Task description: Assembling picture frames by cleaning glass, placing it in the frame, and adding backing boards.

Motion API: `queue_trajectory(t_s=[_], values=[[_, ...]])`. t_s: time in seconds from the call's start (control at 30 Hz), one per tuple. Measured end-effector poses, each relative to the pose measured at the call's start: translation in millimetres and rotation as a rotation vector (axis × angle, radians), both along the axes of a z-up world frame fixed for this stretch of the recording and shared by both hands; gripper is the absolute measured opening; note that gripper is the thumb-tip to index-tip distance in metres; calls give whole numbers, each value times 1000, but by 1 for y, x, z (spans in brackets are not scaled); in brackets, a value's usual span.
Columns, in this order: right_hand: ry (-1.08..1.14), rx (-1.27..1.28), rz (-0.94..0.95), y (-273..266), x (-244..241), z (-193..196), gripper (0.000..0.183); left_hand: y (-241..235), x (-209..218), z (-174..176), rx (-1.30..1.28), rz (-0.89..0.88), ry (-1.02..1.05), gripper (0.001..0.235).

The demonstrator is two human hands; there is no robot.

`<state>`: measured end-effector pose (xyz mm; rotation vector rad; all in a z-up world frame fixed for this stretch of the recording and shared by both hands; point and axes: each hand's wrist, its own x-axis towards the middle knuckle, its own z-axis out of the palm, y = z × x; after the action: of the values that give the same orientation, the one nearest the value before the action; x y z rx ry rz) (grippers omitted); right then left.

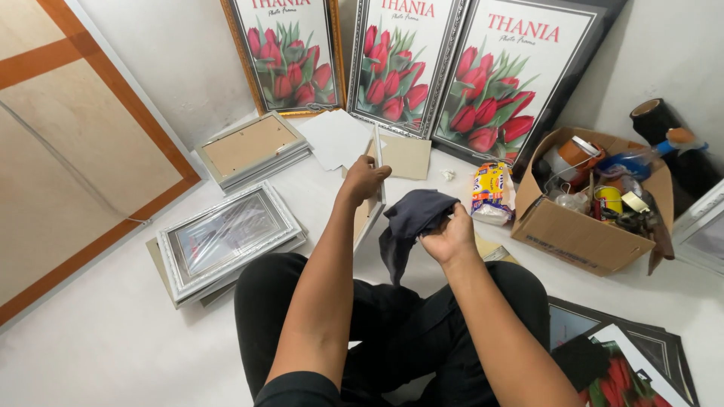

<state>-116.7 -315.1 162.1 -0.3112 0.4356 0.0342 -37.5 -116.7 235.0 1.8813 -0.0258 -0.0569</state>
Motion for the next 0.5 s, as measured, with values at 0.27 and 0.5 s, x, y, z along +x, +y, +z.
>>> queue_trajectory(t_s=[0.27,0.5], values=[[-140,-32,110,14,-32,40,39,20,38,-29,9,-47,-7,97],[-150,-123,170,51,11,-27,49,33,7,-24,-268,-58,-38,100]])
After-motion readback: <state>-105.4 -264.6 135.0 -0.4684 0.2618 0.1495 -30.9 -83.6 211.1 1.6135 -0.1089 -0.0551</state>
